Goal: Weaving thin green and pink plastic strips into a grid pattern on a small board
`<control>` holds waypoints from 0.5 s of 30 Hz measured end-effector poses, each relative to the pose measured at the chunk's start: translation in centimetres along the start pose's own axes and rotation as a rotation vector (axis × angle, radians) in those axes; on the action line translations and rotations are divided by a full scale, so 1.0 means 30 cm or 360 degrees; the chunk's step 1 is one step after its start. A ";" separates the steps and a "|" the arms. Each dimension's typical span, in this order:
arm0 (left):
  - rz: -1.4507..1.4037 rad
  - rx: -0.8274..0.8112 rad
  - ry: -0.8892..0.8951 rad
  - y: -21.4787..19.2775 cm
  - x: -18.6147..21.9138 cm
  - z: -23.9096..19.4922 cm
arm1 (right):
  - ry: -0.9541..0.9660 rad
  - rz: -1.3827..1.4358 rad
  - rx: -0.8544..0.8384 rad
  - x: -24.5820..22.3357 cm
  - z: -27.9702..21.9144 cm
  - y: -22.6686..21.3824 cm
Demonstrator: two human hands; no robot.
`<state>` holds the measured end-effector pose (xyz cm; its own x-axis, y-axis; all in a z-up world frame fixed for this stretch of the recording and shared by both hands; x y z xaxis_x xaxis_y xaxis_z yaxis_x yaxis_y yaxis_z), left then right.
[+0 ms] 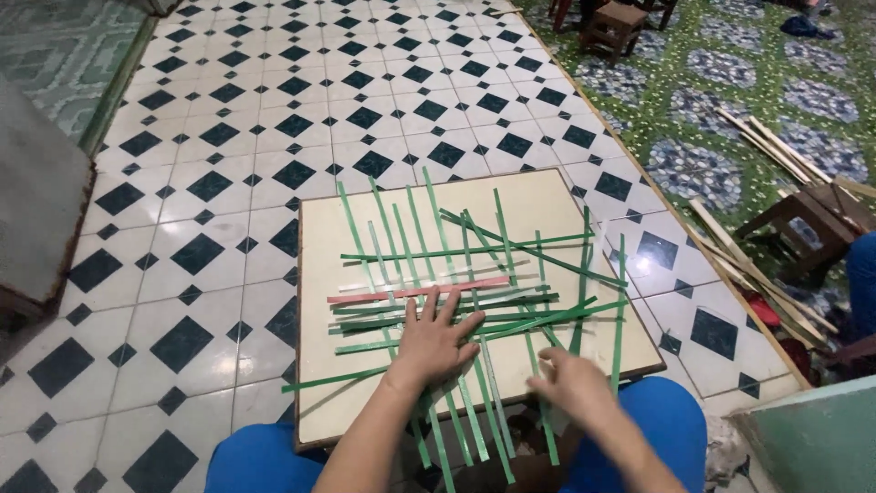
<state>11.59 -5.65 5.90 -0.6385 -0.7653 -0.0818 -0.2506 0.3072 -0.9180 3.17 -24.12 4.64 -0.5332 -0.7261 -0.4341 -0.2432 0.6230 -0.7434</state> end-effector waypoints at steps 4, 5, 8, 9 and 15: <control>0.0019 -0.0009 -0.0015 0.032 -0.004 0.027 | -0.0191 -0.0249 -0.0054 0.141 0.099 0.165; -0.0001 0.0002 -0.0001 0.029 -0.004 0.021 | -0.0341 -0.0170 0.0072 0.172 0.136 0.188; -0.0018 -0.0005 0.0019 0.013 -0.002 0.001 | -0.0305 0.0068 0.0095 0.100 0.067 0.166; -0.0019 -0.0016 0.0017 0.007 0.001 -0.001 | -0.0127 0.0219 -0.0006 0.058 0.021 0.145; 0.0000 0.0046 0.0007 0.045 -0.006 0.038 | -0.0724 0.0131 0.0225 0.146 0.229 0.302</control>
<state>12.20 -5.74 4.22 -0.6419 -0.7626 -0.0800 -0.2298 0.2908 -0.9288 4.18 -23.66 -7.49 -0.1300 -0.7492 -0.6495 -0.0859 0.6611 -0.7454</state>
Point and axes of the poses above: each hand's wrist, its own z-axis towards the middle knuckle, its own y-axis out of the palm, x = y × z, the point moved 5 cm from there along z, towards the middle knuckle, and after that the axes turned 13 degrees about z, right-handed, at the moved point
